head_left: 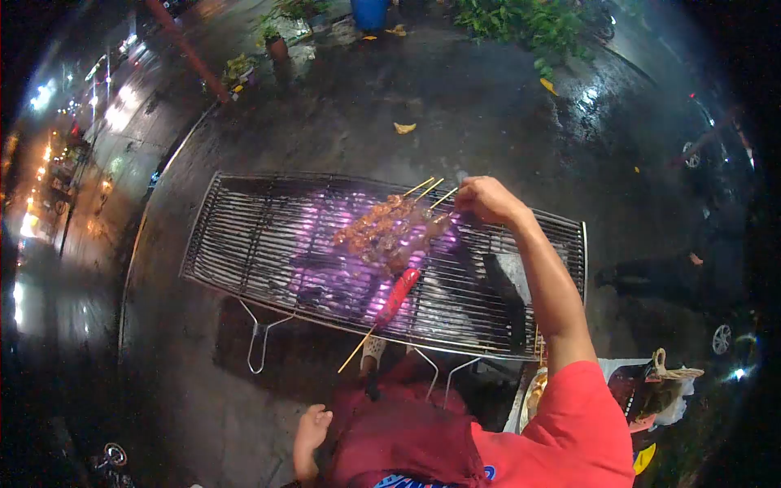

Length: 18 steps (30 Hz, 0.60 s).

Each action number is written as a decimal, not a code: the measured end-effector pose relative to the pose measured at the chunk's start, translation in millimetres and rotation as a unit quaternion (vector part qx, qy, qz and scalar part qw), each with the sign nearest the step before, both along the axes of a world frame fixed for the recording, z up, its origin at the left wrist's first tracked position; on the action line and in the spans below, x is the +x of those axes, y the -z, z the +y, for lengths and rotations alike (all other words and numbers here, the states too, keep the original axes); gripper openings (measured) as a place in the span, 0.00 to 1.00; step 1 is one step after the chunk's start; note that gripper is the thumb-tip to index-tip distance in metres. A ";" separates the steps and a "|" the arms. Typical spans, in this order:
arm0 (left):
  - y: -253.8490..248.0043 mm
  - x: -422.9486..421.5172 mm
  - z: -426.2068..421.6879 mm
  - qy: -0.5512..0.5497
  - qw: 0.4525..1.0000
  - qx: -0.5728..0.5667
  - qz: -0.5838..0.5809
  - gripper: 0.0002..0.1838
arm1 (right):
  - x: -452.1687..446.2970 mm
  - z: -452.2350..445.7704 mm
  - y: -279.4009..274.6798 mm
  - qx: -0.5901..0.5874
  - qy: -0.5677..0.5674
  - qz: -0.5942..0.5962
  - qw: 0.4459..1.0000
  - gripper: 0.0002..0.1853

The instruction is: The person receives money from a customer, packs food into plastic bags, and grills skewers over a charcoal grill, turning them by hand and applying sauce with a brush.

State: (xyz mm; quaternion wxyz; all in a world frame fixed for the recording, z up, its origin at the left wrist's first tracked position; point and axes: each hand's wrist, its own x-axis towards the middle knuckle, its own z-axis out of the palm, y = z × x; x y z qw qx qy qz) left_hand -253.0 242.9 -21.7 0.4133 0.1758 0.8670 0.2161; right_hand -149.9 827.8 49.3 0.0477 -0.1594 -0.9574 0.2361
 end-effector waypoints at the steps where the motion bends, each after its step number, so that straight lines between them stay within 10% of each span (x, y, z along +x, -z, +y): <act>1: -8.4 -0.3 6.6 0.004 1.000 -0.004 0.007 0.22 | 0.7 3.2 -2.8 -0.020 0.019 0.002 1.000 0.07; 18: -62.0 -24.2 134.1 -0.016 0.963 0.221 0.155 0.13 | -35.2 22.3 50.1 -0.013 -0.010 0.024 1.000 0.09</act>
